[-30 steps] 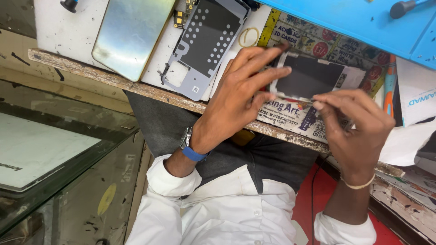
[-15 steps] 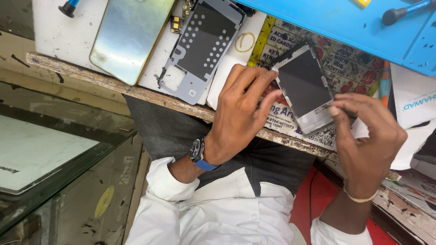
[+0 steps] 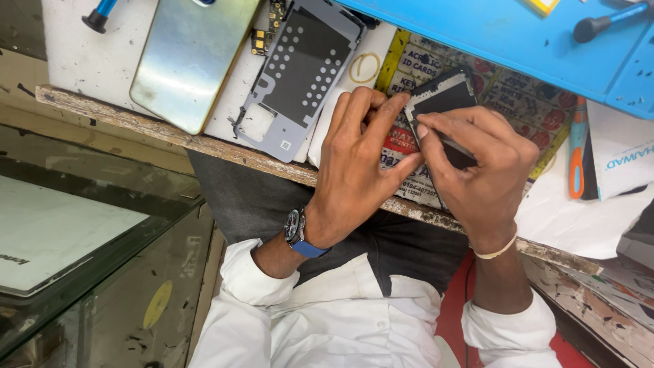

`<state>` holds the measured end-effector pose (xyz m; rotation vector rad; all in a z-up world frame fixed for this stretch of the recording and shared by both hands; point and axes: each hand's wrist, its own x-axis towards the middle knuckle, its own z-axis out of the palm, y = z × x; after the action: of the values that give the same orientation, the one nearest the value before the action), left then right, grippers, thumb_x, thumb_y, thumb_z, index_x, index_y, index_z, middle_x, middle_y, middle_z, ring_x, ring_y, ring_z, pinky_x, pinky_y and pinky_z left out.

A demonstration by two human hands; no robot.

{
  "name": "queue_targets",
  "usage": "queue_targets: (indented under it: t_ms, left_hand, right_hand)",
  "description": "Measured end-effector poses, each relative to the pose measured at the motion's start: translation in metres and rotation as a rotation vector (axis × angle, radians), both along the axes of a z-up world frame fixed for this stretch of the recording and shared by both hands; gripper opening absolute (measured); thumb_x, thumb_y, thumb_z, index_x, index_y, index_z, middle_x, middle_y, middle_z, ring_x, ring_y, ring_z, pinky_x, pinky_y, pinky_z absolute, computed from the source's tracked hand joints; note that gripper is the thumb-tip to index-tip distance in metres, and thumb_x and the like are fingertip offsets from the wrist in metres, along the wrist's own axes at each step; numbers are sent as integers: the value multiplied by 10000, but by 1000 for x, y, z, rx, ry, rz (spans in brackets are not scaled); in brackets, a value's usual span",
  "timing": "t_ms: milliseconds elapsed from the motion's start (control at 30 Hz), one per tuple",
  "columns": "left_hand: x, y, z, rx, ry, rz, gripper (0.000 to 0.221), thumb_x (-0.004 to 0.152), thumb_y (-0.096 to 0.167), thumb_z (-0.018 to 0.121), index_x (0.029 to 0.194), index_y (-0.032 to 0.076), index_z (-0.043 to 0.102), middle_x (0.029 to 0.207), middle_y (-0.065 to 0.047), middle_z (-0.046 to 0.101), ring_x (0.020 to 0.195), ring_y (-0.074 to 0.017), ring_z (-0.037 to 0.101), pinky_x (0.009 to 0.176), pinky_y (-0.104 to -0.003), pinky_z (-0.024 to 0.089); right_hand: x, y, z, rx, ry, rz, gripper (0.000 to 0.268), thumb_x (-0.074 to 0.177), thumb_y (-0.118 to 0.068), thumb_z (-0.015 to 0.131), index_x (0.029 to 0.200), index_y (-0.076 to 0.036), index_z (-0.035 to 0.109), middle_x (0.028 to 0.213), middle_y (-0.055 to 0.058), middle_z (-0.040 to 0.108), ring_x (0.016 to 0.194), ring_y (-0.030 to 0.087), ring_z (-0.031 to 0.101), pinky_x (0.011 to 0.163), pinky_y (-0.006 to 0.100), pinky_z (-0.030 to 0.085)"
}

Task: The person uses a screwdriver to remove screws from a mobile phone internal component, then uses their hands and a small tool to detach a protective film or tape from a replacement screen assembly.

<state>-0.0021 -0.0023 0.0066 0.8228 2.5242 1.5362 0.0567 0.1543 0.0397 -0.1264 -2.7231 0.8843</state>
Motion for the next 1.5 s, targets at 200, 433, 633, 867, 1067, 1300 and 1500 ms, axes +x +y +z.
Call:
queue_targets:
  t_ms: [200, 433, 633, 867, 1067, 1300, 1500]
  left_hand:
    - [0, -2, 0, 8, -15, 3, 696, 757, 156, 920, 1343, -34, 595, 1139, -122, 525, 1066, -268, 541, 901, -380, 540]
    - [-1, -2, 0, 15, -11, 1, 694, 761, 157, 918, 1342, -37, 592, 1134, -125, 522, 1071, -268, 539, 903, -379, 539]
    - [-3, 0, 0, -6, -6, 8, 715, 735, 160, 919, 1331, -46, 582, 1144, -127, 516, 1088, -275, 538, 921, -393, 537]
    - [-5, 3, 0, -24, -13, 5, 738, 700, 156, 927, 1317, -52, 580, 1116, -128, 503, 1063, -280, 536, 894, -397, 532]
    - [-7, 1, 1, -10, -30, 13, 719, 711, 152, 929, 1308, -49, 584, 1106, -117, 504, 1056, -270, 542, 898, -389, 534]
    - [-6, 2, 2, -16, -41, 7, 717, 689, 145, 915, 1293, -45, 577, 1115, -125, 500, 1055, -280, 540, 898, -396, 530]
    - [-7, 2, 3, 8, -41, 15, 728, 685, 137, 912, 1292, -58, 561, 1133, -138, 501, 1082, -304, 542, 919, -416, 529]
  right_hand:
    - [-1, 1, -5, -31, 0, 0, 56, 1026, 5, 816, 1073, -6, 786, 990, 107, 758, 889, 183, 737, 760, 265, 558]
    - [-2, -2, -2, -25, -5, -3, 59, 1009, 12, 812, 1060, 1, 784, 987, 113, 755, 876, 189, 728, 735, 273, 548]
    - [-1, -5, -5, 0, 44, -1, 109, 975, 43, 789, 1075, 8, 765, 1017, 121, 743, 902, 220, 708, 789, 320, 548]
    - [-6, -5, -14, 35, 34, -21, 92, 1023, 6, 803, 1112, 0, 785, 1011, 98, 753, 881, 194, 712, 763, 286, 546]
    - [-8, -10, -3, 62, 33, 2, 74, 1005, 14, 790, 1076, 17, 771, 1006, 117, 741, 885, 215, 706, 760, 315, 543]
    - [-16, -16, 3, 43, 26, -33, 115, 973, 21, 776, 1088, 22, 770, 969, 144, 730, 836, 227, 706, 707, 320, 530]
    - [-13, -13, -2, 37, 11, -33, 107, 1002, 14, 775, 1109, 8, 778, 969, 125, 738, 823, 210, 720, 700, 297, 532]
